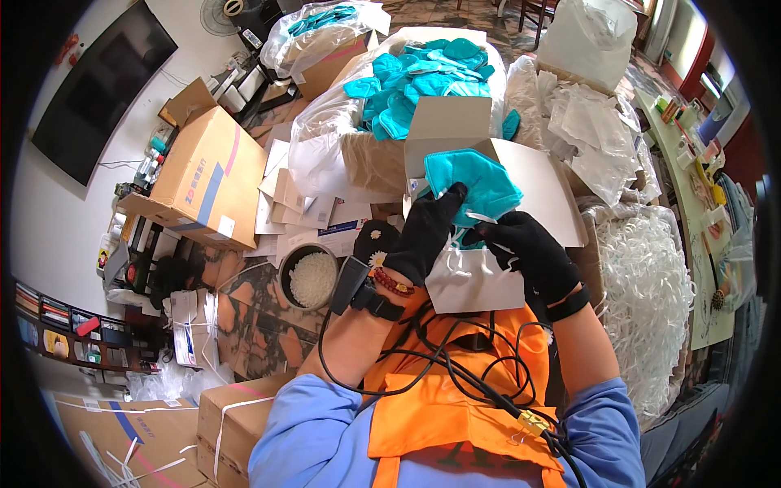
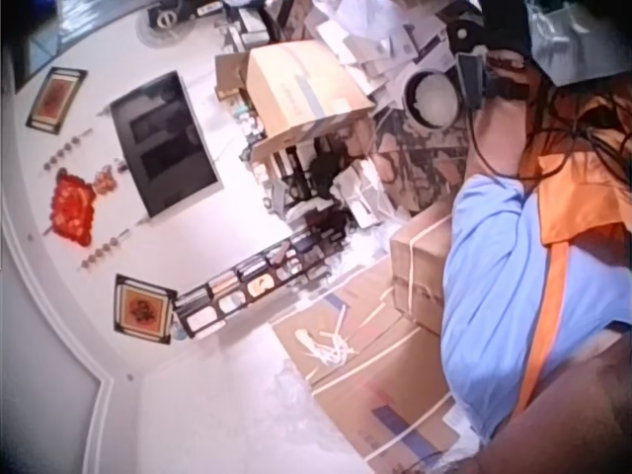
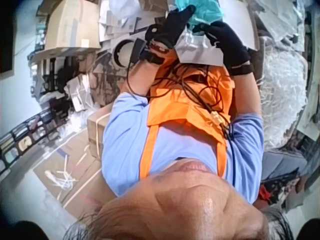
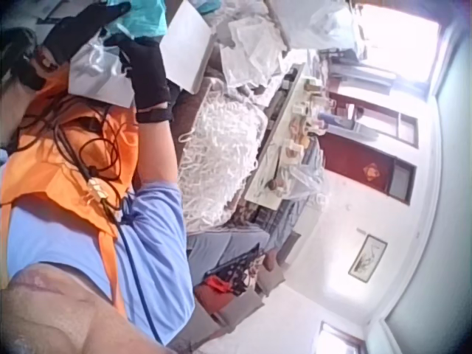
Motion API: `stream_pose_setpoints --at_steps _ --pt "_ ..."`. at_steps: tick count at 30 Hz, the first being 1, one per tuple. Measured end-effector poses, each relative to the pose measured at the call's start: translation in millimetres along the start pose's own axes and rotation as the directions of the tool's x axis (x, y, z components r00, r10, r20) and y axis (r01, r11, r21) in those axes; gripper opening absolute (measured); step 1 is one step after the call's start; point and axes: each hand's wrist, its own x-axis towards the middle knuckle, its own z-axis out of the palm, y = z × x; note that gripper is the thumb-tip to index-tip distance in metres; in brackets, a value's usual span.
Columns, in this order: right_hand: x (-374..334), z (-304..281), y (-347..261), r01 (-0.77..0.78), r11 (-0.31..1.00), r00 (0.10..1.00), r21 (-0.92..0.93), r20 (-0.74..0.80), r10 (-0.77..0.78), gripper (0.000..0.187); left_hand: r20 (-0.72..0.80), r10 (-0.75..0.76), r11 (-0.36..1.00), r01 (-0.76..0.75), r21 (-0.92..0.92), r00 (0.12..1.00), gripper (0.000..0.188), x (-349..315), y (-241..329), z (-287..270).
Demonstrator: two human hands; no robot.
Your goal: The person is sorting and packing protective face masks into a box.
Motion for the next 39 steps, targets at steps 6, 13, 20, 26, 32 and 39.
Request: stream_pose_setpoints --at_steps 6,13,20,26,32,39 --pt "-17 2 12 -0.067 0.979 0.993 0.195 0.110 0.047 0.024 0.254 -0.042 0.869 0.161 -0.469 0.966 0.033 -14 5 1" --pt "-22 22 9 0.188 0.786 0.952 0.589 -0.305 0.001 0.024 0.021 -0.016 0.920 0.022 -0.392 1.000 0.028 -29 -10 28" --pt "-7 -159 36 0.371 0.696 0.519 -0.615 -0.484 -0.705 0.015 0.064 -0.380 0.717 0.338 -0.610 0.923 0.023 -61 39 47" --pt "-20 -128 66 0.390 0.880 0.902 0.272 -0.307 -0.304 0.026 0.579 0.003 -0.073 0.578 -0.813 0.815 0.018 -42 30 37" --pt "-38 20 26 0.523 0.808 0.848 0.271 -0.261 -0.462 0.029 0.559 -0.060 -0.456 0.476 -0.752 0.827 0.032 -46 39 59" --pt "-11 -7 14 0.277 0.884 0.934 0.378 -0.323 -0.154 0.020 0.555 -0.120 0.211 0.567 -0.796 0.823 0.042 -43 17 35"
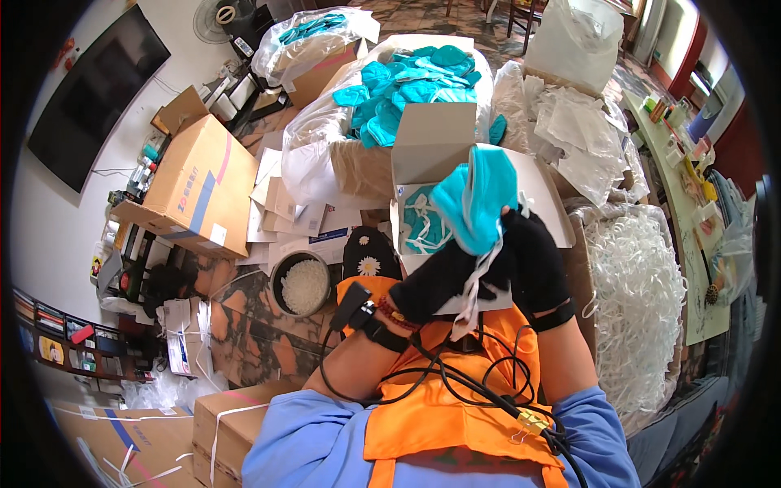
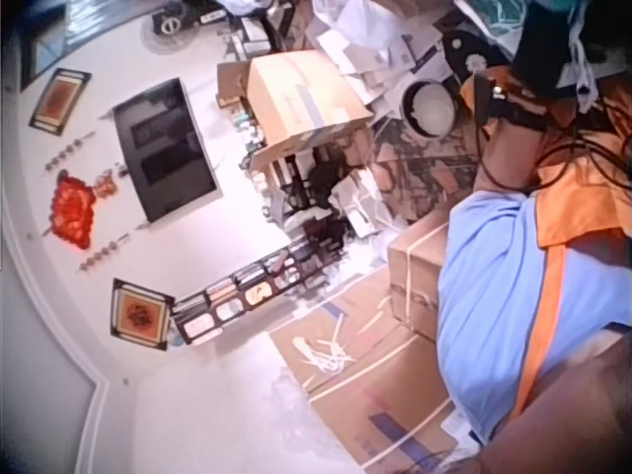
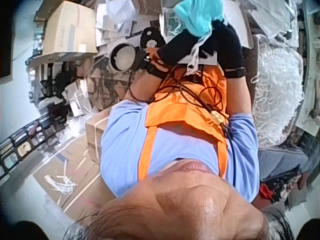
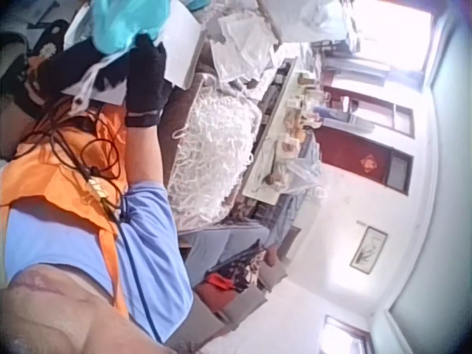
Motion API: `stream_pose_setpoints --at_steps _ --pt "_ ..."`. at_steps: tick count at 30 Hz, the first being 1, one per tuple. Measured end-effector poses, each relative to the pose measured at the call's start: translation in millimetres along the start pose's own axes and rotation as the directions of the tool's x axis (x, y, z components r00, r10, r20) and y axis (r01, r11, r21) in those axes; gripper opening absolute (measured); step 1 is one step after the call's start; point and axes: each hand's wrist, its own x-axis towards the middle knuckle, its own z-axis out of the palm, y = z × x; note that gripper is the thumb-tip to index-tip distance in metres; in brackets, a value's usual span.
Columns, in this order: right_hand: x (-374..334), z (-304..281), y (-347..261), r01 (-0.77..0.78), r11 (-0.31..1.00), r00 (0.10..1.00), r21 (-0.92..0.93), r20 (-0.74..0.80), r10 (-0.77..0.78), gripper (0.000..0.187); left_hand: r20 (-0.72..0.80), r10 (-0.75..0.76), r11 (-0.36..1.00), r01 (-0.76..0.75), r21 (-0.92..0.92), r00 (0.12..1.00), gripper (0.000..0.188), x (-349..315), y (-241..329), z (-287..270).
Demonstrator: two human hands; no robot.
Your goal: The person is sorting and packing protective face masks into a box.
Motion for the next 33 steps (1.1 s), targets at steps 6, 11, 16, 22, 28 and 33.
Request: stream_pose_setpoints --at_steps 6,11,16,22,28,33 --pt "0 3 -15 0.032 0.967 0.989 -0.254 -0.132 -0.068 0.016 0.045 0.278 0.757 -0.247 0.604 0.960 0.026 -5 39 -19" --pt "4 12 1 -0.035 0.977 0.999 -0.212 0.005 0.037 0.015 -0.266 0.314 0.729 -0.051 0.683 0.911 0.026 5 28 11" --pt "-9 14 12 -0.250 0.948 0.959 -0.198 0.086 0.271 0.017 0.032 0.667 0.280 -0.290 0.915 0.745 0.017 12 21 -11" --pt "-14 1 19 0.164 0.778 0.983 -0.606 0.168 -0.077 0.022 0.105 0.604 0.035 -0.158 0.987 0.790 0.022 8 27 -23" --pt "-1 -11 11 0.138 0.990 0.989 -0.010 -0.055 -0.138 0.032 -0.033 0.637 0.439 -0.327 0.837 0.770 0.022 13 -25 -6" --pt "42 -57 31 0.333 0.753 0.910 -0.568 -0.015 -0.413 0.039 0.090 0.633 0.327 -0.370 0.870 0.769 0.024 12 -28 8"
